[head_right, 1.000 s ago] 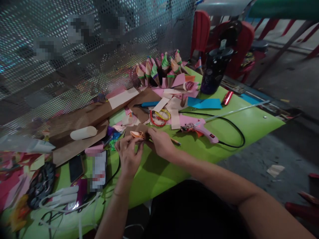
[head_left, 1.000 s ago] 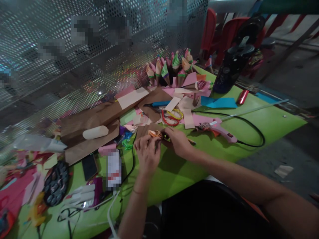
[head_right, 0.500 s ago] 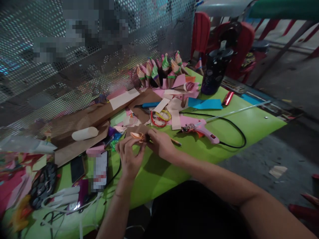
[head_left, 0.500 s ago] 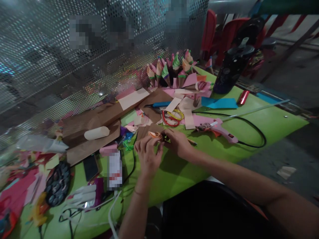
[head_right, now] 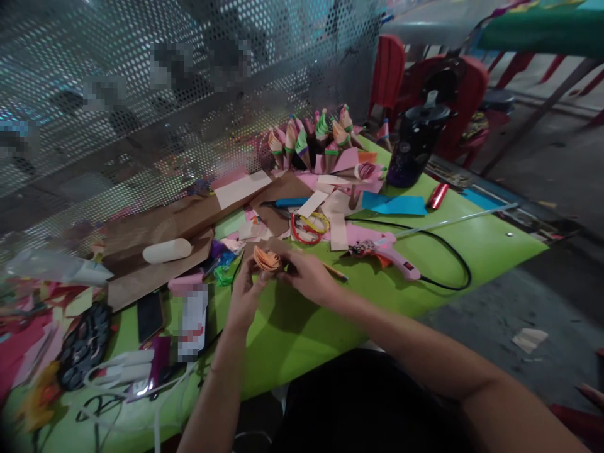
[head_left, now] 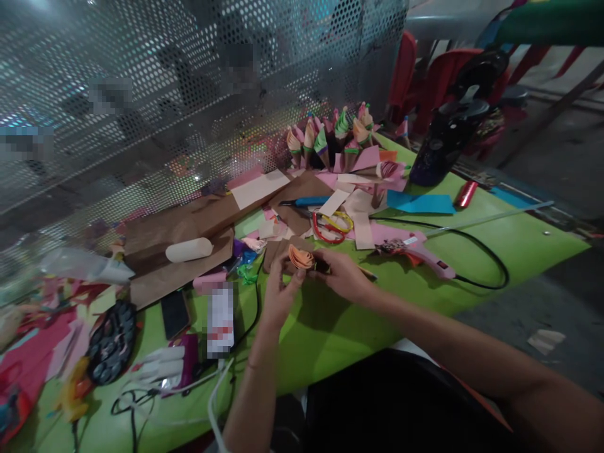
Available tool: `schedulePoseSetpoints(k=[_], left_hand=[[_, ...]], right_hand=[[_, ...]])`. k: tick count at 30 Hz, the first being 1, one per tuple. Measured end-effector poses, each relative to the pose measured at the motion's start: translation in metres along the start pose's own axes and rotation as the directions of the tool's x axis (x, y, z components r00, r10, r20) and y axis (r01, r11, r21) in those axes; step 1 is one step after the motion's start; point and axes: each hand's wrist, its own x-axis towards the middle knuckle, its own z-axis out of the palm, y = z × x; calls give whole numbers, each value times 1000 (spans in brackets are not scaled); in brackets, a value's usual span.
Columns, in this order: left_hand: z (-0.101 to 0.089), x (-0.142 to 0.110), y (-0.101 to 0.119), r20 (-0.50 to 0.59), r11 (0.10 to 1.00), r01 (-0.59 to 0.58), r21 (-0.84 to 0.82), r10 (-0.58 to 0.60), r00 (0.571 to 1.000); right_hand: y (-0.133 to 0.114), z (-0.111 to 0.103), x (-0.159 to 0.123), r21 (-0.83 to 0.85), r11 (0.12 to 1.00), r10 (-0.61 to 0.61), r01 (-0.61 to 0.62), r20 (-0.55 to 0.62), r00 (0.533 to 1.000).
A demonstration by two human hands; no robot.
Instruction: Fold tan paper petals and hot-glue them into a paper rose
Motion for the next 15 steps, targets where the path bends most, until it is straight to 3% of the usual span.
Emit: schedulePoseSetpoints(k=[8, 15], left_hand=[[3, -1, 2, -26, 989, 54, -138, -58, 998], [-1, -2, 3, 151, 961, 137, -242, -102, 983]], right_hand=[[0, 0, -1, -26, 1000, 13, -13, 29, 999], [0, -3, 0, 135, 986, -110, 94, 118, 987]])
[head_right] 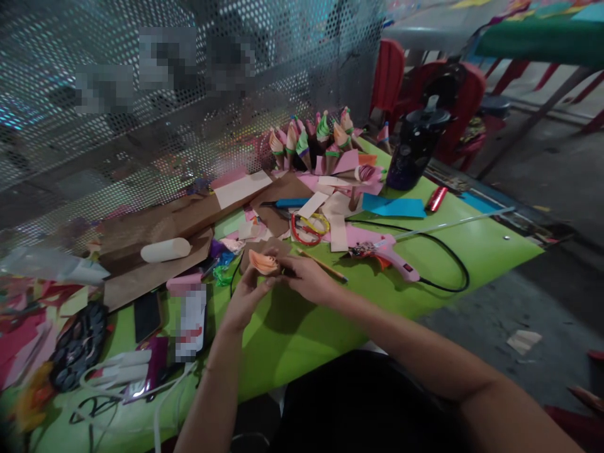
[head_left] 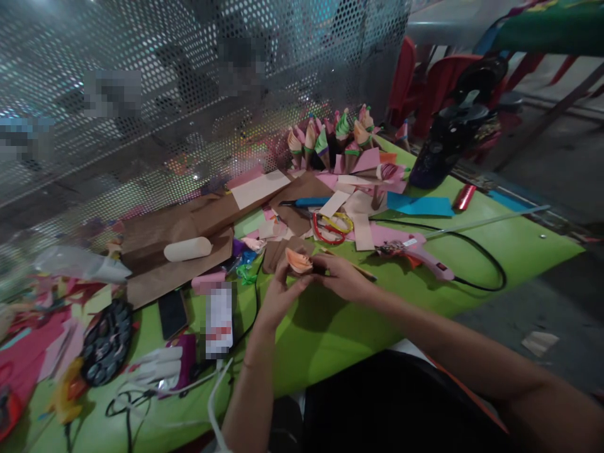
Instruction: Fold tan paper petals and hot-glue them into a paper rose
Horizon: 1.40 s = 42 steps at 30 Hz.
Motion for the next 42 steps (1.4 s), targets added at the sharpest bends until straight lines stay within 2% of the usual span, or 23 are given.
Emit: schedulePoseSetpoints(k=[2, 4, 6, 8, 11, 14, 17, 20, 30, 37, 42], left_hand=[[2, 0, -1, 17, 999, 35, -25, -34, 999], [4, 1, -4, -22, 998, 57, -35, -58, 998], [6, 3, -7, -88, 999, 32, -34, -35, 996], [7, 5, -9, -133, 1000, -27, -16, 24, 991], [6, 6, -10, -172, 994, -88, 61, 97, 980], [7, 6, -14, -208, 989, -72, 132, 99, 973], [10, 6, -19, -207, 991, -34, 129, 61, 976], [14, 7, -21, -182, 992, -47, 115, 67, 981], [16, 8, -17, -181, 966, -39, 256, 87, 980], [16, 4, -11, -149, 954, -57, 296, 105, 983], [15, 0, -6, -107, 978, -47, 202, 69, 992]], right_hand=[[1, 0, 0, 12, 999, -30, 30, 26, 999], [3, 0, 0, 6, 1000, -11, 11, 17, 1000], [5, 1, -1, 1, 1000, 29, -29, -41, 999], [6, 0, -3, -19, 999, 33, -36, -147, 989], [4, -1, -7, -97, 995, -53, 25, -305, 951], [-1, -2, -11, -164, 979, -177, 125, -364, 914], [-4, -1, -14, -219, 952, -280, 214, -343, 897], [-5, -1, -14, -260, 927, -347, 272, -315, 883], [-6, -1, -15, -280, 935, -290, 216, -259, 921], [-6, 0, -14, -317, 914, -341, 254, -259, 904], [-6, -1, -14, -315, 914, -336, 255, -237, 912]])
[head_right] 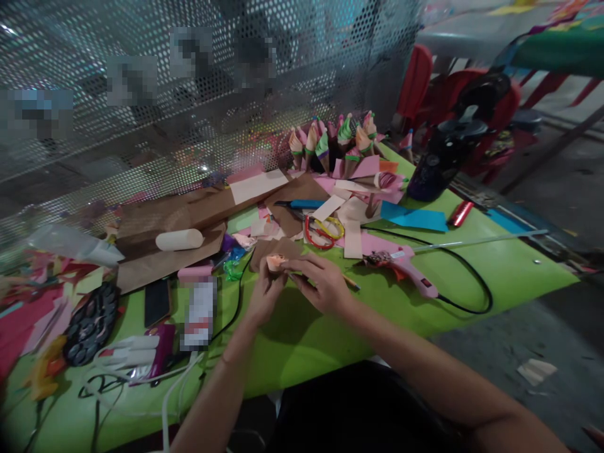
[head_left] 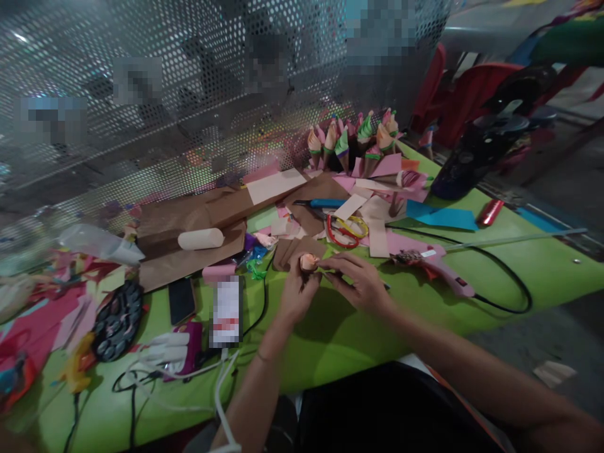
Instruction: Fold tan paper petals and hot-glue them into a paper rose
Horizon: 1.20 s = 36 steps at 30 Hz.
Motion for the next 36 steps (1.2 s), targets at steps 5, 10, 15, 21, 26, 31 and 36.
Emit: schedulePoseSetpoints(k=[5, 10, 15, 21, 26, 31, 36], left_hand=[[-2, -2, -2, -1, 996, 20, -90, -20, 1000], [-1, -1, 1, -40, 993, 17, -120, -22, 999], [1, -1, 5, -83, 990, 39, -135, -50, 995], [1, 0, 3, -115, 986, 22, -167, -42, 993], [1, 0, -1, -97, 984, 41, -176, -59, 994], [1, 0, -1, -57, 995, 40, -91, -46, 997], [2, -1, 7, 35, 989, 13, 149, -19, 999]], right_hand=[[0, 1, 0, 46, 998, -50, 49, 6, 999], [-1, 2, 1, 33, 995, -96, 95, 35, 995], [0, 4, 2, 38, 988, -147, 147, 14, 989], [0, 4, 2, 84, 988, -130, 127, 36, 991], [1, 1, 1, 80, 994, -76, 71, 65, 995], [2, 0, 2, 67, 995, -78, 76, 23, 997], [3, -6, 5, 140, 990, 23, -17, -44, 999]])
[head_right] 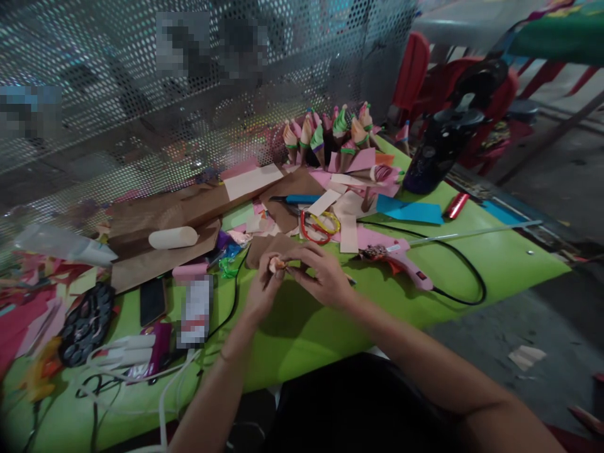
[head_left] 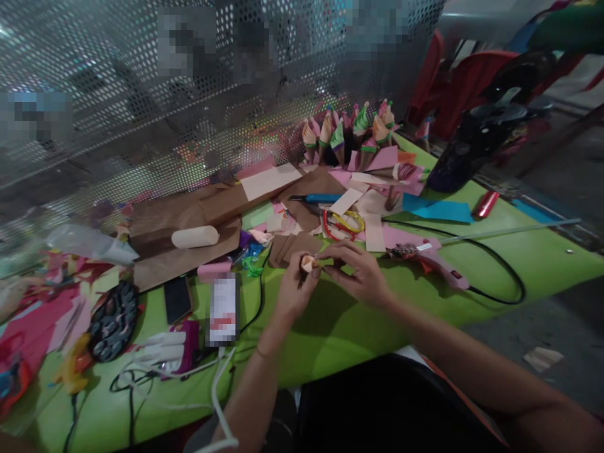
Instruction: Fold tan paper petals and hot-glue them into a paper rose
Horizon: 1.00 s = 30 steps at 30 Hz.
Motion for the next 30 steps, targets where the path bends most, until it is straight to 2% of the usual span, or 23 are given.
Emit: schedulePoseSetpoints(k=[8, 12, 18, 21, 26, 30], left_hand=[[-2, -1, 7, 83, 967, -88, 241, 70, 994], [-3, -1, 7, 133, 958, -88, 274, 53, 990], [-4, -1, 6, 179, 963, -56, 265, 8, 984], [-3, -1, 5, 194, 963, -48, 265, -4, 981], [-1, 0, 4, 130, 957, -71, 280, 36, 991], [0, 1, 4, 125, 943, -114, 313, 78, 989]], right_hand=[[4, -9, 8, 142, 989, -61, 45, 116, 991], [5, -14, 10, 181, 983, -59, 30, 159, 985], [5, -20, 12, 247, 967, -3, -68, 276, 961], [5, -20, 13, 232, 970, 10, -76, 274, 962], [5, -18, 13, 186, 979, 44, -84, 209, 977], [8, -15, 10, 155, 982, 79, -105, 165, 983]])
